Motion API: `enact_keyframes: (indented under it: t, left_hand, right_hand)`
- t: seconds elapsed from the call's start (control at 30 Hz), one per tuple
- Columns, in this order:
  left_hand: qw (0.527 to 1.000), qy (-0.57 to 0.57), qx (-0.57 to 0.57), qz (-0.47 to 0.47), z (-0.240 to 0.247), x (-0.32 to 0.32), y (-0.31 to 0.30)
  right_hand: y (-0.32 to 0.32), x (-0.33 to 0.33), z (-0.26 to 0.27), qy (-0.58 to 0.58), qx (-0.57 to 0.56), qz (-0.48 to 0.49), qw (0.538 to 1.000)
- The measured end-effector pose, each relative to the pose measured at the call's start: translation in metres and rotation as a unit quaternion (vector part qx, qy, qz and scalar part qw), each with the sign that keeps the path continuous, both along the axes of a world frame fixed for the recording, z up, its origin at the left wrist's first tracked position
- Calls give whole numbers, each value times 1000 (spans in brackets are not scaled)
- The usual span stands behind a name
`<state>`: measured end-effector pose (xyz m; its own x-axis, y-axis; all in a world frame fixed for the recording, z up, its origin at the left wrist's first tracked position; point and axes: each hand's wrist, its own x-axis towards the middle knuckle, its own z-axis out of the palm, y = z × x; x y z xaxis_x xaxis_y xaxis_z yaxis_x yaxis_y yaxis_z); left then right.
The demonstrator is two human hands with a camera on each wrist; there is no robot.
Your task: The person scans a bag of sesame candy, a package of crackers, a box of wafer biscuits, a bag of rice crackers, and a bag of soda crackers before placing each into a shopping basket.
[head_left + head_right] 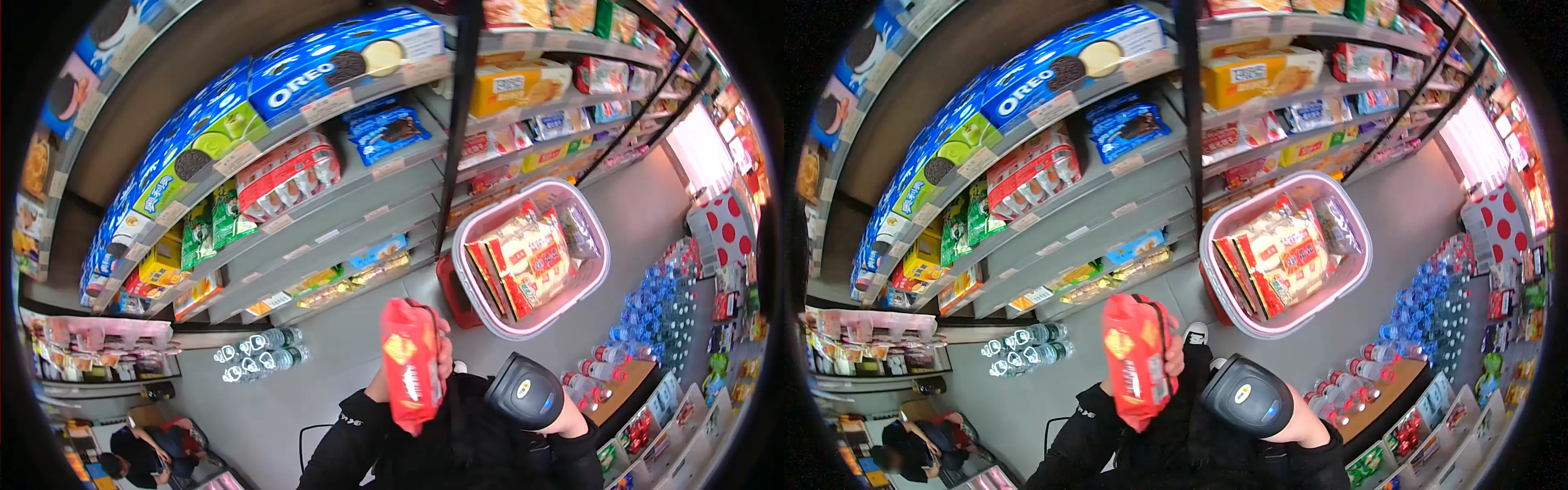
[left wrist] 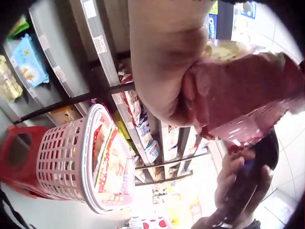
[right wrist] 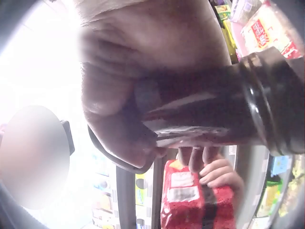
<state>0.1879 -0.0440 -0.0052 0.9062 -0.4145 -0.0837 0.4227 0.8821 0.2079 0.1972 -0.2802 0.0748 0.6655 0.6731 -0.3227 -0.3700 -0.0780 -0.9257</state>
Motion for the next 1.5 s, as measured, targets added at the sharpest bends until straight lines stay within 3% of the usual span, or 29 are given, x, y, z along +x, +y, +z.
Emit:
enact_keyframes:
  t: [0.1,0.2,0.27,0.33,0.4,0.5,0.6,0.87,0.93,1.17,1.5]
  left_hand:
    - [998,-13,-61,1,8,-7,-16]
    - [989,-56,-123,-58,8,-13,-36]
    - [988,-52,-125,-79,9,-21,-47]
    - [989,-42,-99,-98,15,-26,-58]
    - [987,-35,-105,-118,12,-33,-64]
    - [977,-25,-63,-201,11,-42,-69]
    - [978,24,-73,-193,-7,-56,-75]
    - [987,45,-39,-152,-1,-69,-70]
    - [992,21,-28,-123,0,-68,-67]
    - [997,-31,65,37,22,-59,-47]
    - [989,-70,114,62,27,-59,-8]
  right_hand:
    - [-23,-22,4,-8,-1,-41,999]
    - [-41,-40,6,-49,-68,-7,996]
    - [-53,-48,7,-95,-49,24,994]
    - [-60,-54,15,-67,-56,14,996]
    - [-69,-59,10,-162,-55,54,984]
    - [-76,-62,10,-192,-61,69,977]
    - [-75,-66,13,-192,-56,95,975]
    - [-64,-69,17,-204,-16,154,967]
    - [-60,-69,19,-152,-31,174,972]
    - [-35,-73,-3,-114,40,92,988]
    - [4,-71,-6,-34,61,137,988]
